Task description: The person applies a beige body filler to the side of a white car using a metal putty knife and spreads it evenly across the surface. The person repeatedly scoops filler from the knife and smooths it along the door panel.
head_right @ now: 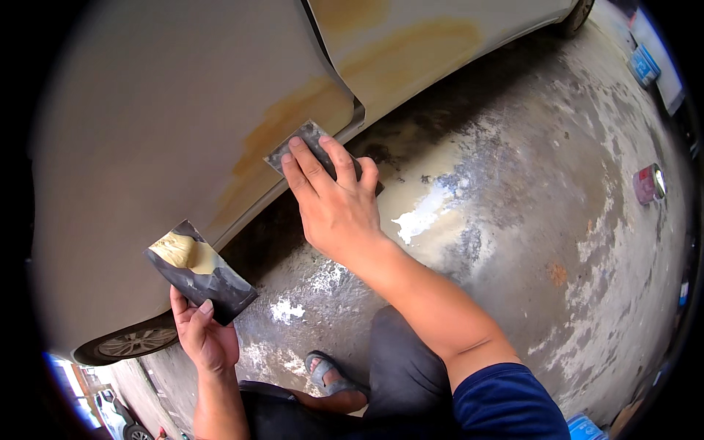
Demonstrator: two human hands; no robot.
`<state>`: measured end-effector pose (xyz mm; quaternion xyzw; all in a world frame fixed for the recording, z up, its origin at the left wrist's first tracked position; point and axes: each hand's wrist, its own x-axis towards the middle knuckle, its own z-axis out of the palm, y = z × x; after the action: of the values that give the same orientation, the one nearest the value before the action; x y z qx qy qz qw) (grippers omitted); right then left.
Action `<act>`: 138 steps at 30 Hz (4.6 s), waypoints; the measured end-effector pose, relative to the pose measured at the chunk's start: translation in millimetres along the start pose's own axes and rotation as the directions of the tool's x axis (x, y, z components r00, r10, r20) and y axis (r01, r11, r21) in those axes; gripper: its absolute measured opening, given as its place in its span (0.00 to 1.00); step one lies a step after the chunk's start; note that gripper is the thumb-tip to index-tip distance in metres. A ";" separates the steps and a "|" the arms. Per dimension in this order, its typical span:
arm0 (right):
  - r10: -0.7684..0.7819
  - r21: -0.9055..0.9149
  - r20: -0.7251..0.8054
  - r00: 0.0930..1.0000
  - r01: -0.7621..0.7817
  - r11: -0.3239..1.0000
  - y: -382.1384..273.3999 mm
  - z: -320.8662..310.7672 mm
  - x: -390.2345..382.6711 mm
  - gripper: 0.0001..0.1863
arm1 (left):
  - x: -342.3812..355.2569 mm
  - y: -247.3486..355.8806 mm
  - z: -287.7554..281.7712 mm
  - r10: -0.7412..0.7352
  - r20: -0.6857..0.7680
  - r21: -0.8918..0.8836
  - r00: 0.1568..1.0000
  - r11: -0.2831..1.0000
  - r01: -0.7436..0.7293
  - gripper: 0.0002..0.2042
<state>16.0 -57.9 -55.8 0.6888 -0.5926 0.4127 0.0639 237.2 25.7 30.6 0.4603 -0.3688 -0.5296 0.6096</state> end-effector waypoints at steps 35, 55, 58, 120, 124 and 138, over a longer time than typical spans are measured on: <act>-0.196 -0.029 -0.084 0.977 0.194 0.981 -70.9 77.1 -33.0 0.20 | 9.0 -9.4 -51.8 0.096 -0.047 -0.010 0.994 0.995 -0.097 0.29; -0.310 0.943 0.100 0.945 0.009 0.333 -63.0 5.7 -64.7 0.22 | 3.2 -6.2 -25.8 -0.159 -0.011 -0.224 0.987 0.963 0.152 0.29; -0.313 0.833 0.116 0.943 0.079 0.548 -44.8 7.9 -59.8 0.21 | 7.3 -2.6 -36.3 -0.123 -0.003 -0.228 0.992 0.966 0.119 0.29; -0.108 -0.084 -0.114 0.988 0.099 0.992 -2.3 35.9 -5.0 0.26 | 5.9 11.9 -36.1 0.052 -0.036 -0.118 0.998 0.991 -0.056 0.29; -0.040 -0.021 -0.042 0.998 0.039 0.999 -9.4 21.2 -20.1 0.27 | 3.3 14.0 -37.8 0.058 -0.027 -0.098 0.998 0.993 -0.060 0.29; 0.028 -0.019 -0.030 0.999 -0.028 0.999 9.7 -2.5 -1.3 0.25 | -0.6 20.3 -25.1 0.053 0.013 -0.053 0.998 0.997 -0.052 0.30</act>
<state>6.4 -58.3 -59.0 0.6736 -0.6053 0.4177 0.0736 266.8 30.8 42.4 0.4301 -0.3711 -0.5263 0.6326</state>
